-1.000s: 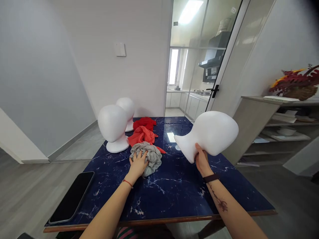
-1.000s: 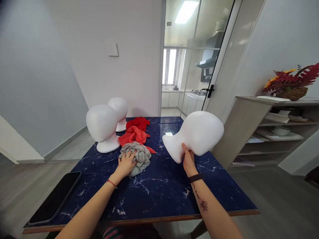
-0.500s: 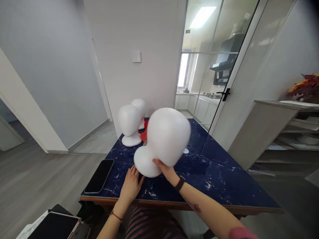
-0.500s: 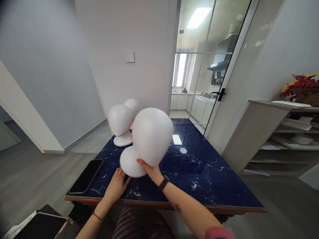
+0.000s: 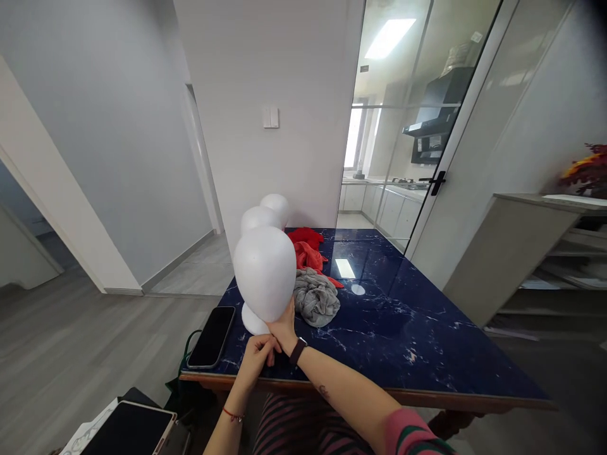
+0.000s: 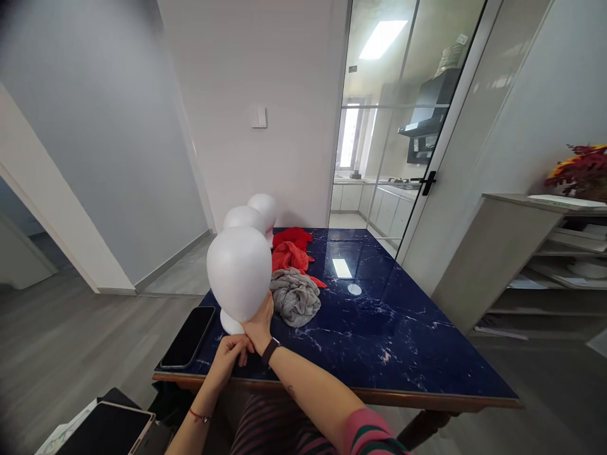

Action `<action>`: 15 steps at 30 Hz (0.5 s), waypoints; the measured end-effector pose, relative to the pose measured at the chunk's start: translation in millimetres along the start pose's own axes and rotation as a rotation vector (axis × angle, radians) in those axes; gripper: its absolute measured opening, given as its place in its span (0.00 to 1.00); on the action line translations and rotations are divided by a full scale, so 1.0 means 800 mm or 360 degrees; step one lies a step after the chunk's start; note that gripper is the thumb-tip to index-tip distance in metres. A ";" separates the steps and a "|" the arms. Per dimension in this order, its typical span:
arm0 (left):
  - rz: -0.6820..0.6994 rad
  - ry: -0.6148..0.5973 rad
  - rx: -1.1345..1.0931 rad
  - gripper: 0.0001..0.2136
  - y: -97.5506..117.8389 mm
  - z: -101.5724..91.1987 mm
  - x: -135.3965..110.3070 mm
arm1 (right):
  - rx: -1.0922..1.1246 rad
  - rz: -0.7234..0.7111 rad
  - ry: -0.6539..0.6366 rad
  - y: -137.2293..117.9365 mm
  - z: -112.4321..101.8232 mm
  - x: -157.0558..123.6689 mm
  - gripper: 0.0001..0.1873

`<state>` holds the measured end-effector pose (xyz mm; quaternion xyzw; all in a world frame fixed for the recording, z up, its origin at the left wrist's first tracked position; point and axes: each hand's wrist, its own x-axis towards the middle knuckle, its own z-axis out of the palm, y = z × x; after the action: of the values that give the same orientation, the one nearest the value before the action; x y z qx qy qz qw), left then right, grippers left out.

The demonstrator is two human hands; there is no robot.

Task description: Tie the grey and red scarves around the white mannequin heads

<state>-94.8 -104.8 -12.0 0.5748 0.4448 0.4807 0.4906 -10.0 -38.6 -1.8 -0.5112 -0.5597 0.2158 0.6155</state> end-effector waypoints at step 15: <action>0.0084 0.0898 -0.0189 0.20 -0.010 0.002 0.009 | -0.0264 0.0076 -0.0088 -0.006 0.042 -0.012 0.47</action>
<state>-92.7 -96.9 -19.1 0.4001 0.5198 0.6593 0.3675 -44.9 -35.1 -6.9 -0.5675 -0.5801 0.1975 0.5499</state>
